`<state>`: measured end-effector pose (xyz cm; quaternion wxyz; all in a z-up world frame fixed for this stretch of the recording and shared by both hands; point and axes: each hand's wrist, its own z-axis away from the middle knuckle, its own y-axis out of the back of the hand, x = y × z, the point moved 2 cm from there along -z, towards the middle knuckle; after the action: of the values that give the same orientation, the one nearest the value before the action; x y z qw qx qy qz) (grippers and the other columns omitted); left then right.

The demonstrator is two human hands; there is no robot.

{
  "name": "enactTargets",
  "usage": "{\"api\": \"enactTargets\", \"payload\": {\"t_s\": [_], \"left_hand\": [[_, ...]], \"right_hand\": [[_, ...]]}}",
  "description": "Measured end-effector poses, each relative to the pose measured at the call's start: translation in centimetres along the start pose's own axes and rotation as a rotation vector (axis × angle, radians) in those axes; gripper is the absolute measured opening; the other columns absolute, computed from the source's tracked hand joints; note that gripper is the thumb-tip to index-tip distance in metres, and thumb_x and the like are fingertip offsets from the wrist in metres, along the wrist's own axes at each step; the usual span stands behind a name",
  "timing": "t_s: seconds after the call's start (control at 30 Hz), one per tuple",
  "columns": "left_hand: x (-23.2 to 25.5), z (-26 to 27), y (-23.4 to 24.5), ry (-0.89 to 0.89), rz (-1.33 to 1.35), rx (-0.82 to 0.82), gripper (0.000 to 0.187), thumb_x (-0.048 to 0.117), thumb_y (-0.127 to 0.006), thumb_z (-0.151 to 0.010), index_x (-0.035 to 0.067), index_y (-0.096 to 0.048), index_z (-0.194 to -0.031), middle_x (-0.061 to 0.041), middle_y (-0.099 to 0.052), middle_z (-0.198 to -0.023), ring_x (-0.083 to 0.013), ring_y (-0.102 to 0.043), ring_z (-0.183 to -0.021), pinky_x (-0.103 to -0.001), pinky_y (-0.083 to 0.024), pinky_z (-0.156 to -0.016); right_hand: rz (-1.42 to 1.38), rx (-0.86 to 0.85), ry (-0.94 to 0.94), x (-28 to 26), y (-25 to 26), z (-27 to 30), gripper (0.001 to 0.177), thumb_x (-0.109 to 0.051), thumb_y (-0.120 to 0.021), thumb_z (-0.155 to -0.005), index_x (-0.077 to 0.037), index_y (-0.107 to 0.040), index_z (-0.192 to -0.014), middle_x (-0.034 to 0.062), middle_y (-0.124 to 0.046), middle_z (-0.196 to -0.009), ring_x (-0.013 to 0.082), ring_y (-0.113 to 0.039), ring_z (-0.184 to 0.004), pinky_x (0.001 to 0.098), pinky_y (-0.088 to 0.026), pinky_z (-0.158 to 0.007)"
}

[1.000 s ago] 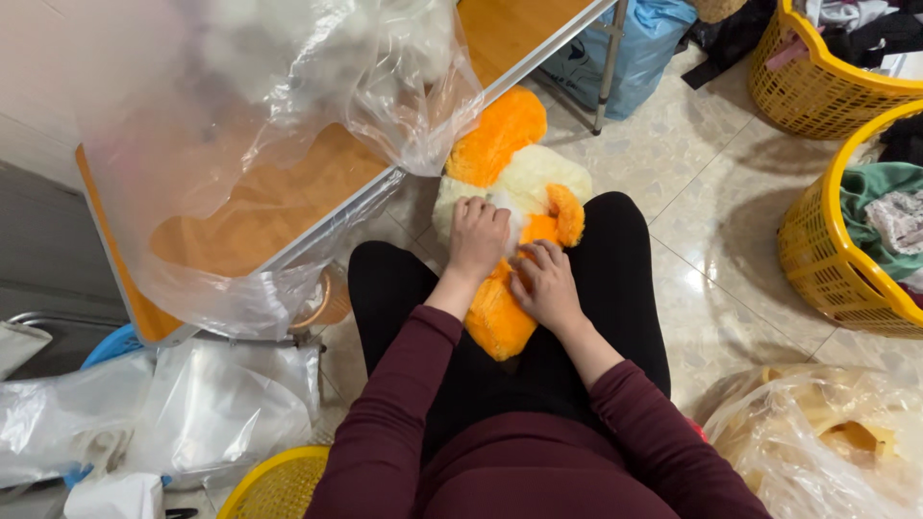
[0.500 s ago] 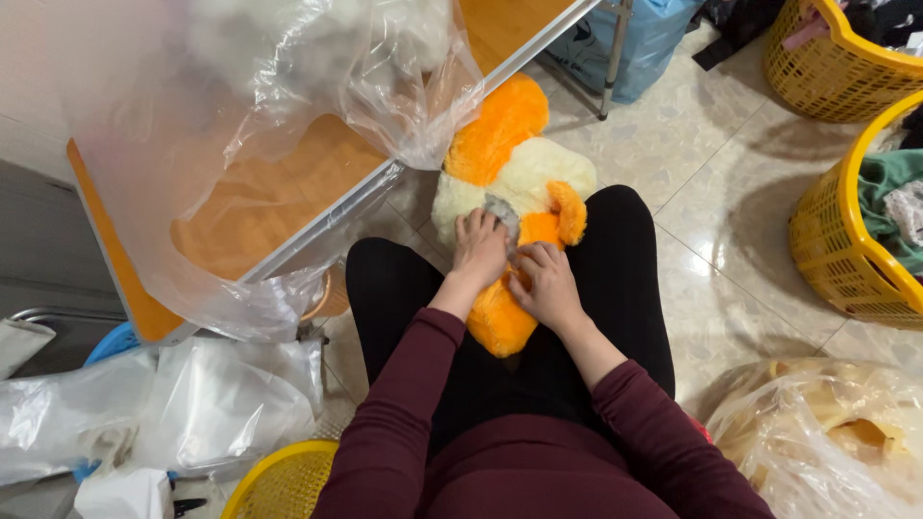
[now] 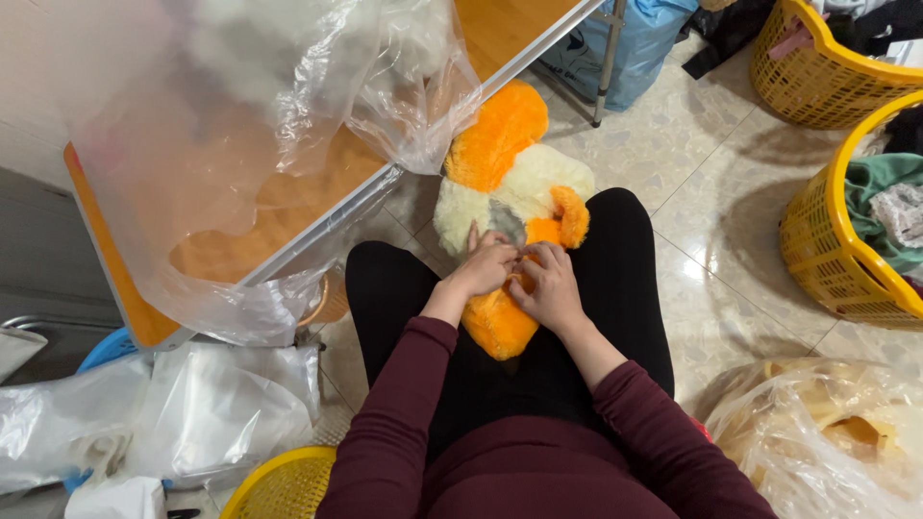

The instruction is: The person sits on the floor and stuffs a flower-shaped plush toy with white cotton batting. They repeatedly pull cotton from a plastic bag on a nearby table and push it into an opening in the plush toy, adjusting the fabric to distribute the filling.

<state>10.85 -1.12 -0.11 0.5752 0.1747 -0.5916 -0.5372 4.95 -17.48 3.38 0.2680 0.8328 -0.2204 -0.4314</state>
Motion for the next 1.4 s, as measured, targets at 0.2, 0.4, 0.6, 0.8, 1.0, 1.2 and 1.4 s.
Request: {"api": "enactTargets", "payload": {"t_s": [0.2,0.4,0.6,0.8,1.0,1.2,1.4], "left_hand": [[-0.9,0.1,-0.5,0.013,0.203,-0.020,0.044,0.035,-0.037,-0.100,0.014,-0.060,-0.131,0.001,-0.072,-0.124,-0.0209,-0.050,-0.137,-0.058,0.022,-0.124],[1.1,1.6,0.2,-0.052,0.095,0.004,0.078,0.070,-0.020,-0.094,0.018,-0.070,-0.123,-0.002,-0.071,-0.120,-0.0266,-0.043,-0.137,-0.062,0.022,-0.119],[3.1,2.5,2.1,-0.130,-0.087,0.256,0.074,0.068,-0.041,-0.101,0.002,-0.073,-0.109,-0.006,-0.071,-0.111,-0.0307,-0.045,-0.134,-0.064,0.012,-0.119],[4.0,2.9,1.2,-0.034,-0.069,0.236,0.057,0.060,-0.046,-0.101,0.010,-0.073,-0.094,-0.002,-0.071,-0.095,-0.0220,-0.058,-0.122,-0.062,0.003,-0.128],[3.8,4.1,1.0,0.003,0.020,0.309,0.042,0.052,-0.060,-0.095,0.016,-0.065,-0.116,0.002,-0.072,-0.099,-0.0209,-0.061,-0.114,-0.057,-0.004,-0.129],[4.2,5.6,1.9,-0.194,-0.162,0.722,0.063,0.058,-0.068,-0.092,0.011,-0.062,-0.133,-0.013,-0.065,-0.131,-0.0255,-0.051,-0.134,-0.062,0.002,-0.123],[3.4,5.6,2.6,-0.111,-0.144,0.428,0.054,0.058,-0.075,-0.078,0.017,-0.077,-0.114,-0.003,-0.071,-0.114,-0.0349,-0.041,-0.137,-0.071,0.008,-0.116]], "right_hand": [[0.128,0.059,0.027,0.3,-0.1,0.1,0.018,-0.019,-0.078,-0.081,-0.009,-0.076,-0.096,0.0091,-0.064,-0.123,0.0340,-0.052,-0.127,0.0500,-0.036,-0.108],[0.234,0.052,0.001,0.9,-0.3,0.5,0.025,-0.010,-0.074,-0.075,-0.009,-0.075,-0.100,0.0069,-0.063,-0.126,0.0322,-0.051,-0.130,0.0524,-0.031,-0.113],[0.311,0.128,0.047,0.8,-0.5,0.3,0.024,-0.007,-0.073,-0.074,-0.010,-0.073,-0.098,0.0066,-0.062,-0.127,0.0311,-0.050,-0.132,0.0526,-0.029,-0.117],[0.307,0.161,0.013,1.0,-0.2,-0.2,0.020,-0.007,-0.074,-0.075,-0.013,-0.073,-0.094,0.0089,-0.060,-0.130,0.0329,-0.050,-0.131,0.0542,-0.029,-0.115],[0.194,0.119,0.003,1.0,-0.3,0.1,0.021,-0.004,-0.072,-0.076,-0.012,-0.074,-0.096,0.0136,-0.057,-0.140,0.0378,-0.045,-0.136,0.0554,-0.028,-0.115],[0.160,0.029,0.008,1.3,-0.8,-0.1,0.017,-0.005,-0.070,-0.084,-0.009,-0.070,-0.100,0.0059,-0.066,-0.131,0.0351,-0.048,-0.138,0.0547,-0.027,-0.117],[0.208,0.089,-0.005,1.7,-1.1,0.0,0.009,-0.015,-0.073,-0.090,-0.012,-0.071,-0.098,0.0028,-0.068,-0.123,0.0291,-0.053,-0.131,0.0530,-0.029,-0.116]]}}
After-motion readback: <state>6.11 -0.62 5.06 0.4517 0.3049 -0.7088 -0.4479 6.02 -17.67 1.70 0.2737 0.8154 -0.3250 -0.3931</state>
